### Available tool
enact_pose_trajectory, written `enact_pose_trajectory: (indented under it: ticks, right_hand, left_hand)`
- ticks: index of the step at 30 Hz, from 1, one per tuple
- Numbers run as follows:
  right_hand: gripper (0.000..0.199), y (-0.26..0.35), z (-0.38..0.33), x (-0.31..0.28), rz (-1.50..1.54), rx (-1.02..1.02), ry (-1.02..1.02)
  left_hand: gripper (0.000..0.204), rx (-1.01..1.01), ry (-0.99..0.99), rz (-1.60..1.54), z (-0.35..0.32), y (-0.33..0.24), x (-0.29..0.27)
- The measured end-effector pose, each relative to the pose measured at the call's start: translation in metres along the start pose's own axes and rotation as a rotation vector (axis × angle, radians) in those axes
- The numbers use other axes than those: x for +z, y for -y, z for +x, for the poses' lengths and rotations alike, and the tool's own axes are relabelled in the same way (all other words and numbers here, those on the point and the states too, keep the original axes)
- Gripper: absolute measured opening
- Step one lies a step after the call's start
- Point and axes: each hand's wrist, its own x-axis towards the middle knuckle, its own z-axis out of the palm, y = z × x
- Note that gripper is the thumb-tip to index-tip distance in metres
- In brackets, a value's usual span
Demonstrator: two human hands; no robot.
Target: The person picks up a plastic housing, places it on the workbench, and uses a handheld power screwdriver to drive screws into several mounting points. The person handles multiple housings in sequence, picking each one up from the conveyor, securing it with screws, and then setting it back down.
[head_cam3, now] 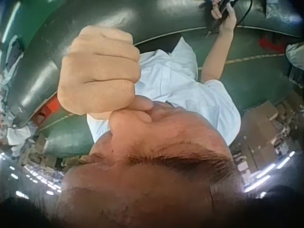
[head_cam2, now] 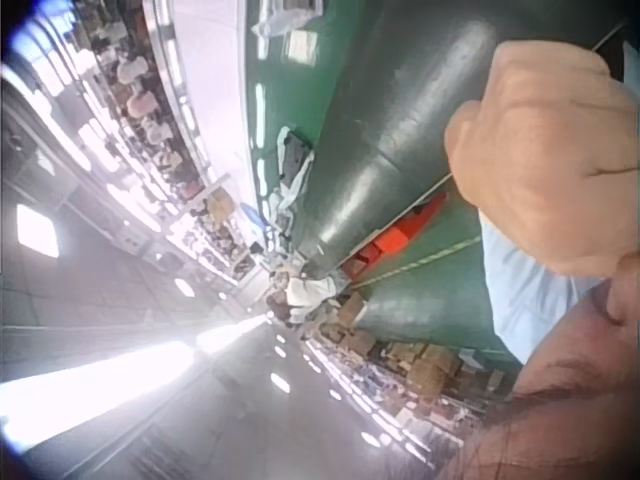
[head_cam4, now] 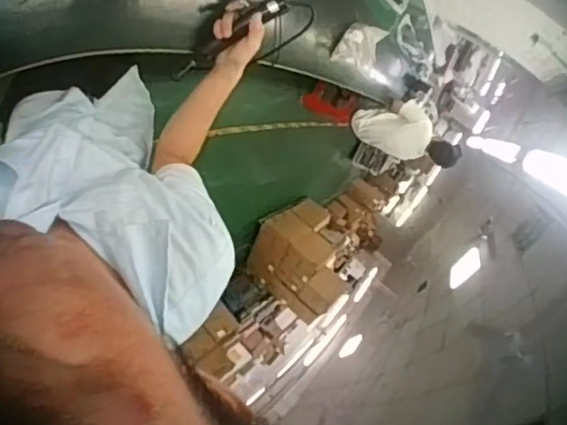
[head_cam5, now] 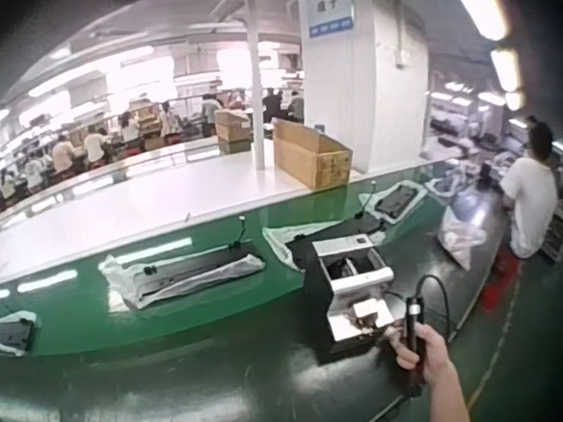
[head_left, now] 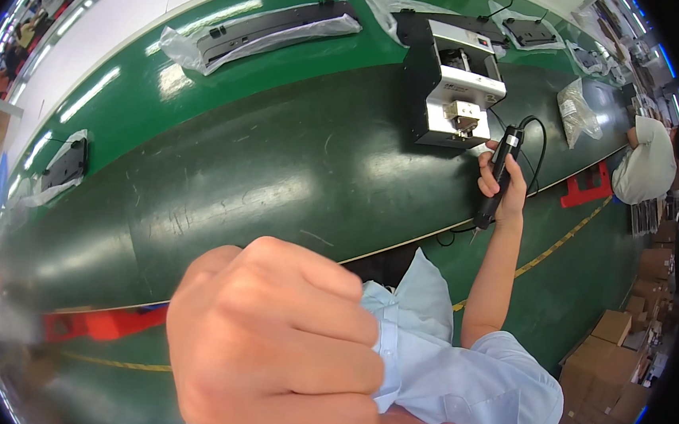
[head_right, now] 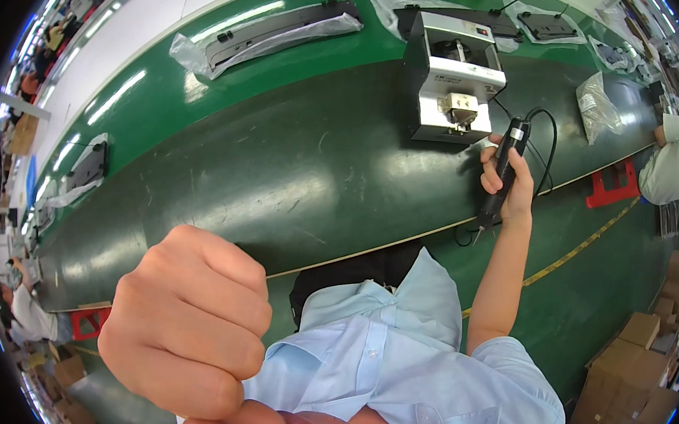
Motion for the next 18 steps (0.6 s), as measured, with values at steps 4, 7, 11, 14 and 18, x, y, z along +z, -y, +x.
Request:
enact_pose_trajectory:
  ticks: [4, 7, 11, 14, 18]
  right_hand:
    - [0.044, -0.005, 0.005, 0.004, 0.029, 0.019, 0.038]
    - [0.046, 0.000, 0.003, 0.002, -0.015, 0.025, 0.027]
    - [0.046, 0.001, 0.005, -0.004, 0.002, 0.044, 0.053]
    - [0.046, 0.002, 0.002, 0.001, -0.003, 0.030, 0.047]
    - [0.044, -0.002, 0.007, 0.011, -0.041, 0.005, 0.044]
  left_hand:
    - [0.049, -0.201, -0.109, 0.174, 0.004, -0.009, 0.003]
    - [0.044, -0.383, -0.243, 0.488, 0.014, 0.000, -0.006]
    - [0.037, -0.638, -0.487, 0.761, -0.015, 0.059, -0.048]
    - [0.026, -0.608, -0.490, 1.368, -0.126, 0.115, -0.117]
    - [0.022, -1.029, -0.656, 1.745, -0.307, 0.066, -0.205]
